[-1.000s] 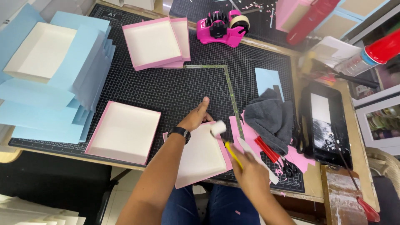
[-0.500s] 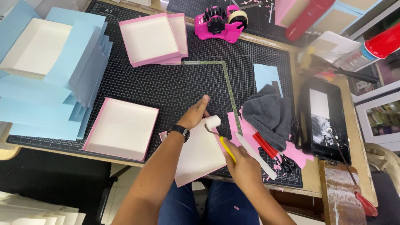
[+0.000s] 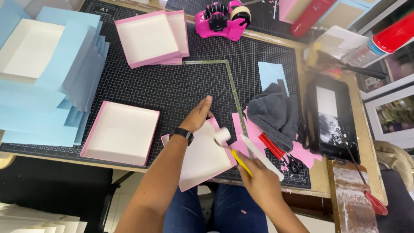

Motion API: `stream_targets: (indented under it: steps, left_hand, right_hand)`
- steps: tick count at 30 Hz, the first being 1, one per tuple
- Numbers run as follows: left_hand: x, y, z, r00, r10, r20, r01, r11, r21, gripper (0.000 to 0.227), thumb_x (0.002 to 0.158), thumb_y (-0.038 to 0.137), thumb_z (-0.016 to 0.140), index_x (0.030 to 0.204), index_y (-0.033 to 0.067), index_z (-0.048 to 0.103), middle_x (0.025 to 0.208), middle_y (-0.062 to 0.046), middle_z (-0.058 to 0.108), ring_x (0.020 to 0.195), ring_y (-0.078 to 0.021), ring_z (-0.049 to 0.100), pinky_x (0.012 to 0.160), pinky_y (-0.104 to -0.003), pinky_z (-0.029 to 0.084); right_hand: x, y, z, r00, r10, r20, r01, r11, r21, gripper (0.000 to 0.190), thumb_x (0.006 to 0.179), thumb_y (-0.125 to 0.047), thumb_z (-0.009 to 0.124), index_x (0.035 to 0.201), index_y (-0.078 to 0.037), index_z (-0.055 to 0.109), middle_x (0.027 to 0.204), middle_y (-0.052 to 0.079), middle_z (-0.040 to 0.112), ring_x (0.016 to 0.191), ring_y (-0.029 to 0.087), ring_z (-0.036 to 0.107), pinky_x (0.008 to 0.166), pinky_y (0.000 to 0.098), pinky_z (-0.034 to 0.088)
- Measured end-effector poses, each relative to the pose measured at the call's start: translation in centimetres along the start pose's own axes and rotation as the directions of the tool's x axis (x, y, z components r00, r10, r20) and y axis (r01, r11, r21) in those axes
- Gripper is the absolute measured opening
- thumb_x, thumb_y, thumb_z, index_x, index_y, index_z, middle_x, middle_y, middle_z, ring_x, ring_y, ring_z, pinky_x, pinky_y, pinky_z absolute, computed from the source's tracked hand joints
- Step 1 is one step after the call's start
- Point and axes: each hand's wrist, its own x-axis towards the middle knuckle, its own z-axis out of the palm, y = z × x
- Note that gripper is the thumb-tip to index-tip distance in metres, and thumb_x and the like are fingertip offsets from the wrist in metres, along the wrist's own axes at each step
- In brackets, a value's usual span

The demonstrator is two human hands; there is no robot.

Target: Assembling small pink cardboard boxes by applying adhesive and folding flaps on a workshop table

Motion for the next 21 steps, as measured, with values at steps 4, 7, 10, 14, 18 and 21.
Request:
stream_targets:
  steps: [4,7,10,14,18,21]
  left_hand:
    - [-0.3,0.3,0.0,1.000,0.006,-0.012,-0.006,1.000,0.016,0.106,0.078,0.080,0.008,0.164,0.0206,0.030,0.096,-0.003,0.067,0.118,-0.0229,0.060,0.106,-0.040,0.038]
    - [-1.1,1.1,-0.1,1.000,-0.024,0.003,0.024,1.000,-0.019,0.107,0.077,0.080,0.009,0.165,0.0216,0.025,0.098,-0.004,0.066,0.128,-0.0230,0.056,0.115,-0.043,0.033]
    - [-1.3,1.2,-0.2,1.000,-0.006,0.007,0.006,1.000,-0.005,0.105,0.080,0.078,0.010,0.165,0.0186,0.024,0.099,-0.006,0.067,0.133,-0.0245,0.055,0.117,-0.045,0.032]
    - [-0.7,0.9,0.1,1.000,-0.011,0.015,0.011,1.000,0.023,0.109,0.076,0.080,0.008,0.166,0.0195,0.023,0.099,-0.005,0.066,0.117,-0.0237,0.060,0.110,-0.042,0.039]
    - [-0.4,0.7,0.1,1.000,0.005,0.012,-0.005,0.999,0.037,0.111,0.076,0.081,0.008,0.166,0.0185,0.023,0.098,-0.006,0.067,0.112,-0.0235,0.062,0.107,-0.040,0.041]
    - [-1.3,1.4,0.0,1.000,0.004,0.020,-0.005,0.999,0.044,0.109,0.076,0.080,0.007,0.165,0.0192,0.024,0.099,-0.008,0.067,0.117,-0.0248,0.060,0.111,-0.043,0.039]
  right_hand:
    - [0.5,-1.0,-1.0,0.998,-0.049,-0.029,0.050,0.998,0.047,0.051,0.098,-0.035,0.058,0.148,-0.040,0.050,0.094,0.000,0.064,0.058,0.032,0.066,0.041,0.0462,0.048]
    - [-2.6,0.1,-4.8,0.976,0.095,0.198,-0.099,0.995,0.007,0.056,0.096,-0.042,0.057,0.148,-0.059,0.044,0.099,-0.002,0.067,0.077,0.031,0.074,0.062,0.0474,0.056]
    - [-4.6,2.0,-6.7,0.946,0.145,0.290,-0.147,0.989,-0.014,0.051,0.091,-0.048,0.060,0.138,-0.067,0.053,0.111,-0.018,0.078,0.093,0.016,0.078,0.074,0.0369,0.058]
    - [-2.7,1.0,-4.6,0.974,0.088,0.211,-0.084,0.996,-0.027,0.054,0.093,-0.043,0.059,0.143,-0.062,0.049,0.109,-0.009,0.074,0.085,0.025,0.077,0.069,0.0447,0.058]
    - [-0.8,-0.5,-3.4,0.979,0.102,0.174,-0.108,0.994,0.023,0.052,0.097,-0.045,0.054,0.146,-0.057,0.046,0.107,-0.004,0.067,0.083,0.030,0.074,0.062,0.0479,0.056]
    - [-2.9,0.5,-7.0,0.900,0.233,0.369,-0.216,0.972,-0.087,0.053,0.095,-0.053,0.055,0.143,-0.075,0.042,0.077,-0.008,0.074,0.054,0.013,0.066,0.061,0.0323,0.057]
